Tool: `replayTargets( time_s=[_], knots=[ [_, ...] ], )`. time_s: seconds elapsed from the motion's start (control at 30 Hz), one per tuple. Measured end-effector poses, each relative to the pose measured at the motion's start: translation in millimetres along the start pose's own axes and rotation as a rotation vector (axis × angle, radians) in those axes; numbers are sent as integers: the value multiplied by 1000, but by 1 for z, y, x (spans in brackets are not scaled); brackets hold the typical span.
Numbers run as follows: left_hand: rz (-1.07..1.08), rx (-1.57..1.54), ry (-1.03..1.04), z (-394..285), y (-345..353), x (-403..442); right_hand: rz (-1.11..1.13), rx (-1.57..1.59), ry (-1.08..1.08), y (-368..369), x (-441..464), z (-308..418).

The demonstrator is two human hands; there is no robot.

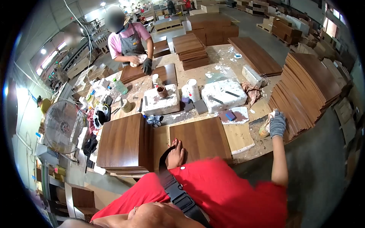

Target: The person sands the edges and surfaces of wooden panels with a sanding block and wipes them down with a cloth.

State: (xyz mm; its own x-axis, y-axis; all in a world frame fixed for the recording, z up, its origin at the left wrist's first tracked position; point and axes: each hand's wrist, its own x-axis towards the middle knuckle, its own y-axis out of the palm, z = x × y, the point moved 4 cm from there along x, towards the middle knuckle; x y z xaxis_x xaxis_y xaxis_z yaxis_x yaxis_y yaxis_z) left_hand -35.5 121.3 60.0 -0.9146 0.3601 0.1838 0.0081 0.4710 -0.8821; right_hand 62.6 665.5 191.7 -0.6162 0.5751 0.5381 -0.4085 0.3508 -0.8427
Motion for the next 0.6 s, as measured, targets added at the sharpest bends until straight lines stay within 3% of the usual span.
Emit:
replayTargets(
  time_s=[0.13, 0.2, 0.23, 0.27, 0.33, 0.43, 0.6],
  knots=[
    [-36, -28, 11, 10, 4, 0, -93, -46, -92, -6, -2, 6],
    [-58, -393, 47, 25, 4, 0, -118, 96, -123, 18, 2, -14],
    [-227, -580, -6, 60, 32, -1, -15, 9, -235, 54, 5, -30],
    [-243, -583, -17, 68, 19, -11, 86, -79, -354, 79, 8, -42],
    [118, -796, 0, 80, -24, -55, -40, -150, -503, 80, 3, -48],
    [497, -725, -289, 120, -49, -152, -131, -105, -524, 58, 5, -45],
    [809, -477, -833, 185, -59, -280, -132, -3, -361, -6, 1, -46]
  ],
)
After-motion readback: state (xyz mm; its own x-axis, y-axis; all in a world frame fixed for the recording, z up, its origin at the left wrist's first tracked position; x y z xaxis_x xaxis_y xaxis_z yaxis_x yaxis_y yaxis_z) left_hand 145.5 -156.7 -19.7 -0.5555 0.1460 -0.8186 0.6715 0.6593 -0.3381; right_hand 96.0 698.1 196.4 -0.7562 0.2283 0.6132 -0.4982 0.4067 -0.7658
